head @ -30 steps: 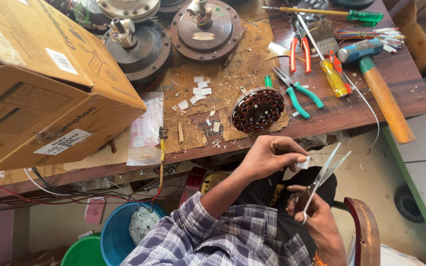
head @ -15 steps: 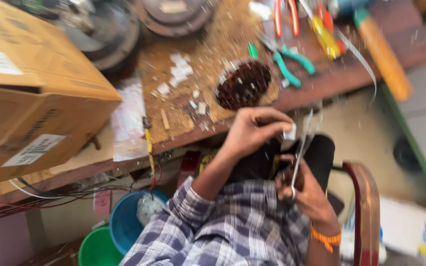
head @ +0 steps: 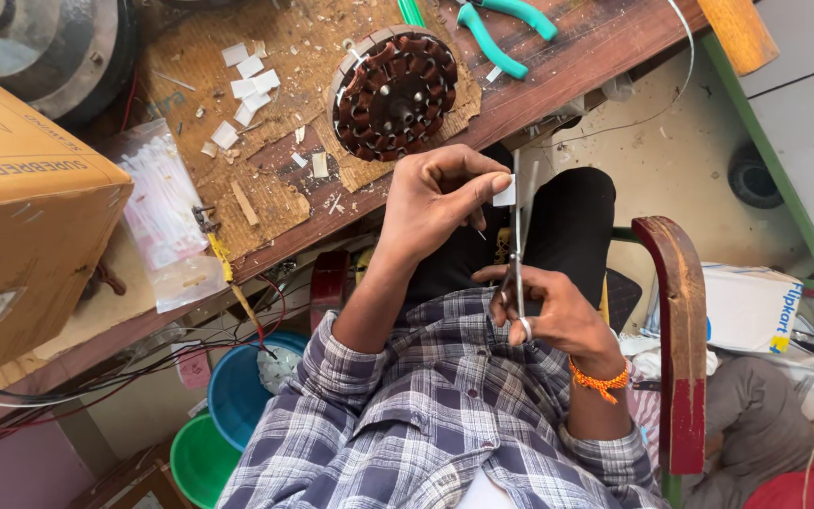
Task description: The person works on a cylindrical electrical component, likely a motor stator, using a screwdriver to adjust or secure internal parts. They also cut small white insulating pieces with scissors and insert them into the component. The task involves repeated insertion and adjustment of these pieces.
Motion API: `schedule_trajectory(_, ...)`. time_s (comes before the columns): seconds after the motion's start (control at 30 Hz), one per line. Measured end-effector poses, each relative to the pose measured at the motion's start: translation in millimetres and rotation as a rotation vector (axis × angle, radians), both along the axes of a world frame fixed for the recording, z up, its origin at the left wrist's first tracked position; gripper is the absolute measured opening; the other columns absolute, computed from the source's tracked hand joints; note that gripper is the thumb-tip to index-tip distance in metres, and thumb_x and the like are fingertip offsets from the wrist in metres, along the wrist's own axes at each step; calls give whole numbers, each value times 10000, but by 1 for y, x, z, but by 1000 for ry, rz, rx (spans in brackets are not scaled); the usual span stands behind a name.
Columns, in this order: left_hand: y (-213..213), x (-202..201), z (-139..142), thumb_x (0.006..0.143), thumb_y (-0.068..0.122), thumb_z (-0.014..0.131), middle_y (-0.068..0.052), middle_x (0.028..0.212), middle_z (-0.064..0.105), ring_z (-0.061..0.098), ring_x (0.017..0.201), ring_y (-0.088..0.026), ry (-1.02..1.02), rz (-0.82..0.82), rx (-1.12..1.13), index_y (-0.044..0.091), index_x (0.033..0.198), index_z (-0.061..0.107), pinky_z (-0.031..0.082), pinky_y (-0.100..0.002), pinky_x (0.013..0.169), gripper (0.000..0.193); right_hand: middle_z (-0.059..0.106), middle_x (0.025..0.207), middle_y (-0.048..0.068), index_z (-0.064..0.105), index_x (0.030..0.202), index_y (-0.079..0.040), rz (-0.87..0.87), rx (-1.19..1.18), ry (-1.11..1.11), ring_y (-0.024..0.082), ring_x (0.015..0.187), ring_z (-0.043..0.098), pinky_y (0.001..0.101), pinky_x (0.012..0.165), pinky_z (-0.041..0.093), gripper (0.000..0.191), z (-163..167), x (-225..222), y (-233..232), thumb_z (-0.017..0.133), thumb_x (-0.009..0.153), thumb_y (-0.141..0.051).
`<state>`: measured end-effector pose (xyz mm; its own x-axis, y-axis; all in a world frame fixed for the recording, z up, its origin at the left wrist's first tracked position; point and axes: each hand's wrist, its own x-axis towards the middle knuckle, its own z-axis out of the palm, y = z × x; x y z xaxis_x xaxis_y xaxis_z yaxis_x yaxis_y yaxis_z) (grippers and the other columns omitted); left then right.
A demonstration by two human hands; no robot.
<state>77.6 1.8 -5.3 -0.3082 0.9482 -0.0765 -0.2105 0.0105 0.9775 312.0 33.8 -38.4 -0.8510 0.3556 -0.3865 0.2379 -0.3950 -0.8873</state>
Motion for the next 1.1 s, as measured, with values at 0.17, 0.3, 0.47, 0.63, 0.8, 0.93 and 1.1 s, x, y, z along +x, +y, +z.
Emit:
schedule_trajectory(0.17, -1, 1, 0, 943, 136, 780, -10, 797, 728, 625, 599, -29, -27, 7, 42, -7, 974, 771, 517, -200, 506, 147, 686, 801, 31, 661, 1309, 85, 20, 15, -19, 103, 764, 640, 251, 684, 500, 907, 8, -5, 1, 950, 593, -392)
schedule_trajectory(0.3, -4, 1, 5, 949, 165, 779, -9, 775, 721, 632, 594, -25, 85, 25, 75, 2, 976, 779, 514, -196, 500, 166, 663, 754, 36, 665, 1256, 125, -25, -19, -2, 104, 714, 634, 253, 623, 482, 873, 9, -5, 0, 967, 577, -334)
schedule_trajectory(0.47, -4, 0, 11, 947, 195, 782, -7, 771, 732, 644, 594, -24, 166, 39, 62, 19, 964, 789, 525, -192, 503, 177, 651, 705, 36, 701, 1183, 142, -49, 13, 2, 89, 642, 602, 237, 591, 449, 819, 7, -2, 1, 971, 586, -350)
schedule_trajectory(0.63, -3, 0, 12, 945, 194, 779, -10, 763, 738, 654, 577, -27, 171, 48, 58, 22, 971, 788, 523, -195, 487, 175, 656, 695, 36, 688, 1209, 138, -41, 2, 9, 78, 607, 588, 225, 547, 430, 871, 4, -1, 2, 967, 577, -393)
schedule_trajectory(0.8, -3, 0, 11, 941, 202, 776, -13, 746, 736, 646, 555, -29, 179, 57, 45, 20, 965, 791, 508, -192, 475, 183, 661, 706, 38, 667, 1229, 137, -53, -31, 45, 84, 630, 607, 218, 556, 441, 887, 4, -2, 2, 974, 581, -385)
schedule_trajectory(0.93, -2, -1, 11, 941, 199, 778, -12, 733, 730, 637, 548, -26, 183, 64, 40, 19, 962, 791, 497, -191, 462, 181, 653, 703, 28, 692, 1167, 137, -63, -5, 30, 81, 636, 604, 223, 578, 445, 818, 5, -2, 2, 975, 594, -373)
schedule_trajectory(1.1, -3, -3, 7, 940, 186, 776, -20, 735, 733, 631, 545, -27, 156, 63, 35, 7, 960, 785, 486, -193, 450, 180, 637, 697, 8, 712, 1139, 110, -66, 9, -20, 63, 635, 582, 217, 575, 418, 767, 3, 0, 1, 972, 588, -356)
